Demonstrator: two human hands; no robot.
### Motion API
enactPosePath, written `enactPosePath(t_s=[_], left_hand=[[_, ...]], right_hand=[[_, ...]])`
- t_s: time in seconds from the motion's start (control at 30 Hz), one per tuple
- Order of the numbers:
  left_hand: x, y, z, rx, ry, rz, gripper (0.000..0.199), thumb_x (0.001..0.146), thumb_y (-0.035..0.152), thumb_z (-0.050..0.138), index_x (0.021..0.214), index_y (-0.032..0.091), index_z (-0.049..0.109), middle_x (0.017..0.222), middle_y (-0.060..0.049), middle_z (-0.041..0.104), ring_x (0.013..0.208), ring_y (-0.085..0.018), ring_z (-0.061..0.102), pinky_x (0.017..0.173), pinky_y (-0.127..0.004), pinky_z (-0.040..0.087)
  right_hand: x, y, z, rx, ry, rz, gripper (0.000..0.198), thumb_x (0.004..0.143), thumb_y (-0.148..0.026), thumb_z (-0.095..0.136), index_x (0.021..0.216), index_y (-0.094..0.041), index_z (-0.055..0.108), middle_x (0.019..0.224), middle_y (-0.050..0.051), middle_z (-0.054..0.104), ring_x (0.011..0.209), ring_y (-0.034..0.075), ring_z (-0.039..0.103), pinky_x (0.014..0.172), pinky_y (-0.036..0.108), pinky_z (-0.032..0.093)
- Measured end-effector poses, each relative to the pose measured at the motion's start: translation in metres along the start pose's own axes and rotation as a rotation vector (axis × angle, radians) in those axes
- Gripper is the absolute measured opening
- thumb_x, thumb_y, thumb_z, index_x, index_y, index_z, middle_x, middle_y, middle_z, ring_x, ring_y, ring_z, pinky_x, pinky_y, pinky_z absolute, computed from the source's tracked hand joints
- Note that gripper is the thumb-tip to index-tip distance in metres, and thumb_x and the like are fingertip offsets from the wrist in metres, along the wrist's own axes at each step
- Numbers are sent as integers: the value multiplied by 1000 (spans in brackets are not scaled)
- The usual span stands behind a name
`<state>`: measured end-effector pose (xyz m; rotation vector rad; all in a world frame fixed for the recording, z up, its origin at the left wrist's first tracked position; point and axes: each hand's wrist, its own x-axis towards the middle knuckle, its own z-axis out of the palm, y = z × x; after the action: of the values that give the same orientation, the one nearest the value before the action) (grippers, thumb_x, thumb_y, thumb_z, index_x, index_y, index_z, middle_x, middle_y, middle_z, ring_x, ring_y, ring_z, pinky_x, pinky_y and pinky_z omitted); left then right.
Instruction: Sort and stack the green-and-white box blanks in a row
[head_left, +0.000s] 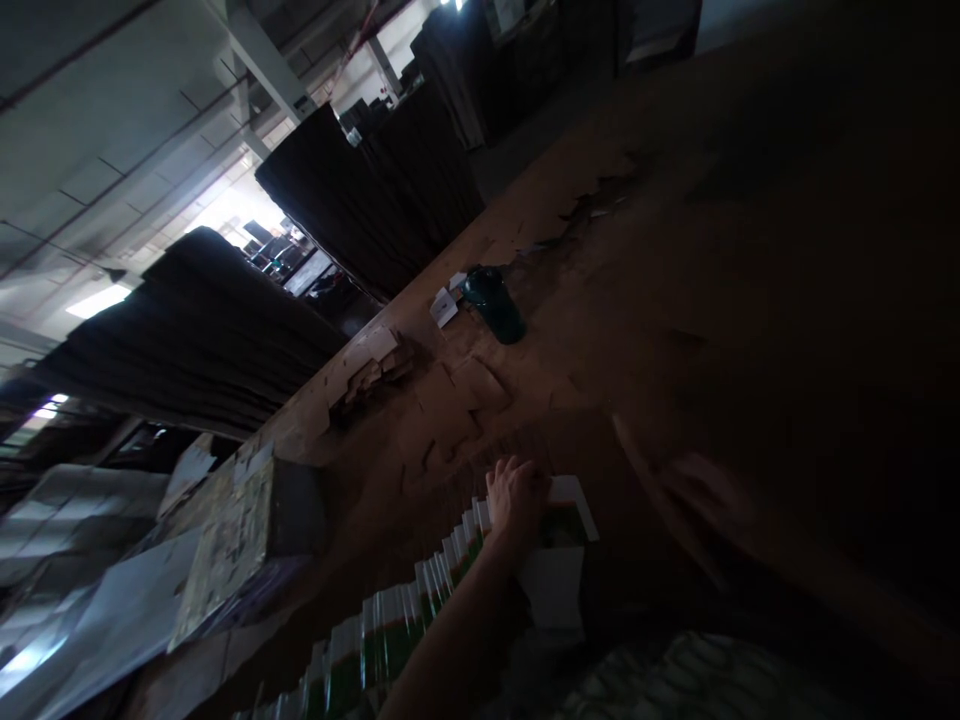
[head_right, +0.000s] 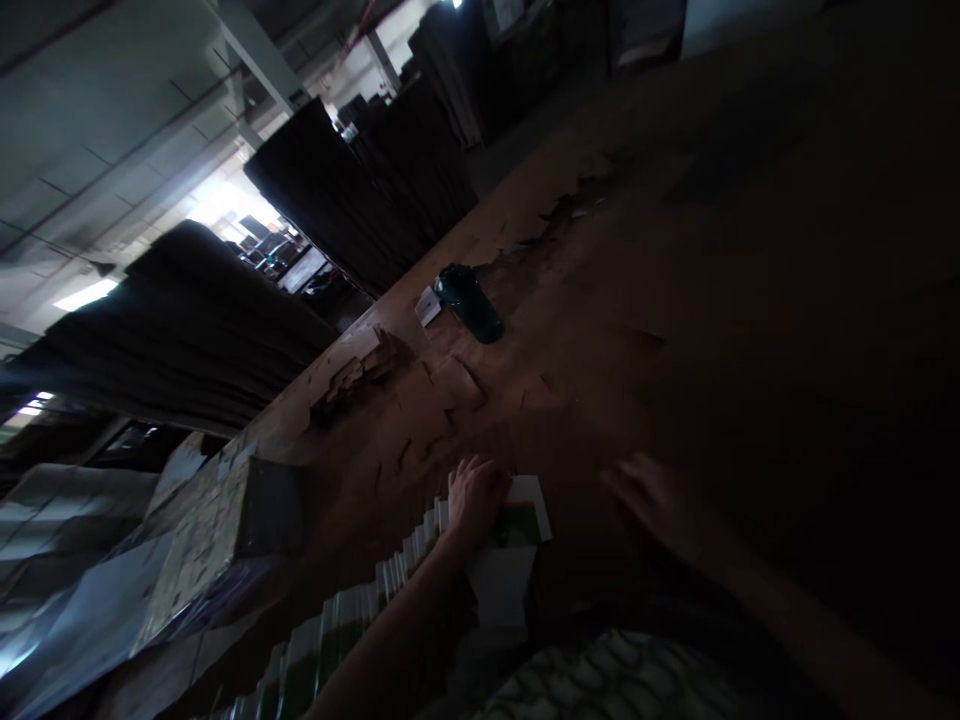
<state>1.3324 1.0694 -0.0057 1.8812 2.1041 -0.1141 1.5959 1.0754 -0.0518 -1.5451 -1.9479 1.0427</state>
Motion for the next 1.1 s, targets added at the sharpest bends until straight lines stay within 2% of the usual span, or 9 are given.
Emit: enactPosePath(t_s=[0.1, 0.2, 0.33, 0.43, 0.57, 0.67, 0.87, 1.0, 1.1], left_hand=[[-1, -3, 2, -19, 16, 16, 14, 88, 29, 57, 90, 28, 71, 110, 1, 68, 109, -21, 53, 87, -35, 39], [-2, -3, 3, -16, 17, 18, 14, 89, 29, 57, 87, 29, 71, 106, 1, 68, 108, -21, 54, 87, -35, 39], [-4, 2, 2, 17, 1, 27, 18, 92, 28, 52, 88, 27, 69, 105, -1, 67, 107, -21, 54, 89, -37, 39], [-6, 9, 7, 27, -20, 45, 19, 91, 32, 53, 104, 29, 66, 110, -2, 65, 111, -23, 51, 94, -39, 38], [-7, 19, 19, 45, -9, 124, 53, 86, 34, 59, 137, 34, 46, 135, -4, 52, 123, -26, 43, 104, -43, 33], [-7, 21, 23, 65, -19, 136, 58, 85, 31, 59, 140, 35, 42, 140, -4, 48, 127, -27, 40, 106, -45, 32], [-6, 19, 23, 26, -23, 131, 58, 84, 33, 61, 139, 35, 45, 141, -5, 48, 129, -28, 39, 107, -47, 31], [-2, 19, 9, -107, -38, 67, 60, 85, 39, 58, 143, 33, 40, 139, -4, 51, 129, -26, 42, 107, -44, 34], [0, 17, -13, -175, 34, 0, 42, 95, 41, 43, 135, 32, 47, 140, -3, 51, 130, -23, 41, 109, -43, 32]], right_hand=[[-11, -7, 59, -1, -118, -114, 59, 91, -62, 37, 131, -26, 61, 151, 10, 45, 136, 33, 44, 108, 50, 42], [-26, 13, 108, -82, -120, -129, 59, 93, -54, 39, 147, -30, 43, 163, 7, 18, 145, 35, 20, 109, 53, 37], [-35, 26, 127, -170, -39, -184, 58, 95, -33, 39, 152, -33, 29, 165, 6, 10, 146, 32, 18, 110, 53, 37], [-32, 14, 119, -177, -37, -190, 57, 96, -35, 40, 152, -36, 28, 164, 6, 13, 144, 32, 26, 109, 53, 38], [-24, 2, 98, -245, -79, -147, 53, 92, -52, 43, 143, -34, 48, 157, 10, 35, 142, 36, 32, 109, 57, 36], [-21, 22, 68, -309, -119, -144, 53, 90, -49, 45, 138, -30, 54, 150, 13, 46, 138, 35, 39, 106, 55, 41], [-25, 75, -10, -501, 61, -30, 69, 63, -27, 58, 132, -22, 61, 145, 18, 50, 138, 46, 34, 104, 63, 37], [-13, 0, -26, -83, -134, 13, 56, 74, -39, 53, 126, -20, 62, 129, 14, 64, 119, 35, 59, 97, 48, 48], [-7, -77, -11, 244, -385, -54, 40, 83, -53, 47, 93, -21, 69, 95, 8, 74, 92, 27, 69, 81, 37, 54]])
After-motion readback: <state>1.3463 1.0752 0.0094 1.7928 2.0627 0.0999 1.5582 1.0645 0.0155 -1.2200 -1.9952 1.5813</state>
